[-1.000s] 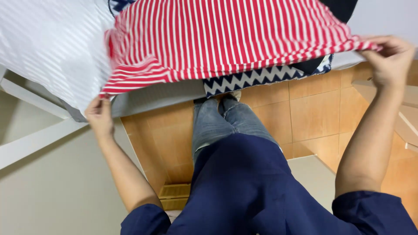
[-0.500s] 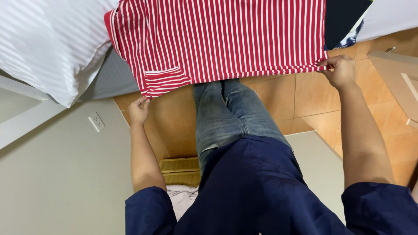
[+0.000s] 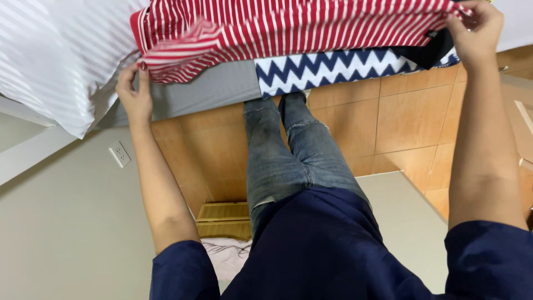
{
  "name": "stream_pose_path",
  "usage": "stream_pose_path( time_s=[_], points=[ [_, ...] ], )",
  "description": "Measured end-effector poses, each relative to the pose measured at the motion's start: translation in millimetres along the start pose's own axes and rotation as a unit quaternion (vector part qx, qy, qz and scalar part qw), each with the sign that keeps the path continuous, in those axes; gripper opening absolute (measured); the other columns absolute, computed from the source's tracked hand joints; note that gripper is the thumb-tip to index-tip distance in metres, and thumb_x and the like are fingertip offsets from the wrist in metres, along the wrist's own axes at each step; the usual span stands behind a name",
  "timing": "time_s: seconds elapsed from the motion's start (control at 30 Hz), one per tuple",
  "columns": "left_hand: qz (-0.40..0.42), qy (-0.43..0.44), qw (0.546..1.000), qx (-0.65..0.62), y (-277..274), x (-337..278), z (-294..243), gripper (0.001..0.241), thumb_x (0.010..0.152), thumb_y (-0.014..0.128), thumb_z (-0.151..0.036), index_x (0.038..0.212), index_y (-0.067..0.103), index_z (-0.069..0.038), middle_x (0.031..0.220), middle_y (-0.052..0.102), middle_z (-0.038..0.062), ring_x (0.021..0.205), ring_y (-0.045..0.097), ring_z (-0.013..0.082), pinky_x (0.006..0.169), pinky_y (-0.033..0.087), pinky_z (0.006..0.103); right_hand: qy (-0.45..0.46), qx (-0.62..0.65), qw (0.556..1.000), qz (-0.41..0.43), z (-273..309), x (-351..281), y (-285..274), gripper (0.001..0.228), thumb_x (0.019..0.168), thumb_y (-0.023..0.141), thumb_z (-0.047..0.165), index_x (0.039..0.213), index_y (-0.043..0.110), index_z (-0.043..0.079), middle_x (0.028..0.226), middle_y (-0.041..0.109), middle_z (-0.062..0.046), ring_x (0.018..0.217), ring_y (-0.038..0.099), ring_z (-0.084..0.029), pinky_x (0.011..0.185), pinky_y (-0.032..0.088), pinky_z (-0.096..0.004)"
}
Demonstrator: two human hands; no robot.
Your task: The recorder folds multiple pieces of clothing, including shorts, a t-shirt, and a polo shirt, on a bed.
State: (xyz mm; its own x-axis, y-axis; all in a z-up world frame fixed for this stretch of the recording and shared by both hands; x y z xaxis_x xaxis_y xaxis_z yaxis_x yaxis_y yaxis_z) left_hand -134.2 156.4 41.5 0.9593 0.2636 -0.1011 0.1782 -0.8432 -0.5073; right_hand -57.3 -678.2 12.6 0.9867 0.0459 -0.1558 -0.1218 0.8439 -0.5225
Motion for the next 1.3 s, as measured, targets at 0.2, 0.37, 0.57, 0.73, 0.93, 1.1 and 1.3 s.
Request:
stream_pose_path(
  time_s=[0.2, 0.37, 0.57, 0.73, 0.93, 1.1, 1.3],
  points=[
    [0.023, -0.024, 0.992, -0.12, 63.0, 14.8, 122.7, 0.054, 0.108, 0.07, -0.013, 0.152, 0.043, 0.002, 0.146, 0.058, 0.017, 0.135, 0.057, 0.0228, 0.118, 0.044, 0.0357, 0.045, 0.108, 0.993, -0.025, -41.0, 28.9, 62.6, 0.033, 0.104, 0.074, -0.005, 0.132, 0.057, -0.003, 0.127, 0.073, -0.009, 0.11, 0.069, -0.013, 0.097, 0.058, -0.026],
    [-0.032, -0.027, 0.989, 0.141, 76.5, -17.7, 127.3, 0.067, 0.096, 0.084, -0.015, 0.149, 0.045, 0.0, 0.134, 0.062, 0.018, 0.125, 0.057, 0.0293, 0.111, 0.042, 0.0422, 0.035, -0.006, 0.995, -0.093, -45.2, 9.5, 81.0, 0.048, 0.105, 0.086, 0.002, 0.141, 0.053, -0.001, 0.128, 0.068, -0.013, 0.11, 0.066, -0.017, 0.093, 0.059, -0.03],
    [-0.091, -0.028, 0.968, 0.231, 67.8, -13.0, 121.7, 0.06, 0.089, 0.087, -0.013, 0.138, 0.054, -0.004, 0.124, 0.063, 0.014, 0.112, 0.054, 0.0322, 0.1, 0.041, 0.0451, 0.262, 0.118, 0.946, -0.147, -61.8, -26.6, 94.5, 0.038, 0.101, 0.089, 0.015, 0.119, 0.058, 0.004, 0.113, 0.073, -0.004, 0.099, 0.071, -0.01, 0.087, 0.061, -0.025],
    [-0.07, -0.039, 0.971, 0.224, 64.6, -12.8, 94.1, 0.046, 0.088, 0.083, -0.014, 0.127, 0.06, -0.009, 0.12, 0.059, 0.014, 0.11, 0.057, 0.0306, 0.097, 0.047, 0.0414, 0.112, 0.097, 0.963, -0.225, -33.8, -32.9, 98.0, 0.025, 0.106, 0.085, 0.007, 0.116, 0.063, 0.001, 0.112, 0.072, -0.008, 0.1, 0.069, -0.012, 0.09, 0.06, -0.029],
    [-0.047, -0.033, 0.952, 0.301, 65.1, -16.3, 68.0, 0.049, 0.086, 0.084, -0.017, 0.127, 0.061, -0.003, 0.112, 0.064, 0.012, 0.108, 0.055, 0.0333, 0.094, 0.044, 0.0464, 0.212, 0.014, 0.971, -0.112, 3.9, -19.9, 102.3, 0.024, 0.102, 0.085, 0.013, 0.111, 0.064, 0.006, 0.108, 0.073, 0.0, 0.093, 0.07, -0.007, 0.081, 0.059, -0.025],
    [-0.013, -0.082, 0.979, 0.187, 62.0, -5.9, 95.2, 0.05, 0.083, 0.088, -0.022, 0.122, 0.064, -0.002, 0.099, 0.068, 0.008, 0.1, 0.053, 0.0275, 0.09, 0.046, 0.0428, 0.186, 0.071, 0.975, -0.1, 9.7, -19.4, 94.7, 0.012, 0.11, 0.079, 0.012, 0.115, 0.071, 0.005, 0.118, 0.074, -0.008, 0.099, 0.072, -0.012, 0.082, 0.062, -0.028],
    [0.012, -0.031, 0.982, 0.185, 50.3, 9.0, 99.5, 0.039, 0.08, 0.095, -0.018, 0.103, 0.068, -0.003, 0.096, 0.066, 0.012, 0.093, 0.053, 0.0237, 0.082, 0.049, 0.0377, 0.242, 0.075, 0.966, -0.051, 23.9, -16.8, 94.3, 0.033, 0.106, 0.078, 0.015, 0.13, 0.056, 0.008, 0.126, 0.073, -0.01, 0.107, 0.076, -0.015, 0.078, 0.063, -0.029]
  ],
)
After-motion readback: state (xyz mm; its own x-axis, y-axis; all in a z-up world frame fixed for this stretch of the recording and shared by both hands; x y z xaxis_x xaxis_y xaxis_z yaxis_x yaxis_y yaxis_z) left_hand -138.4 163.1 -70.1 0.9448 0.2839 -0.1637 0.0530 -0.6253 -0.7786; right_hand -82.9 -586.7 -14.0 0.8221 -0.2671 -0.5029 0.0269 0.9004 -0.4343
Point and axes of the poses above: each hand's wrist, its own x-axis towards the middle knuckle, its own y-axis out of the palm, z = x × y, the point moved 2 cm from there along x, towards the middle knuckle
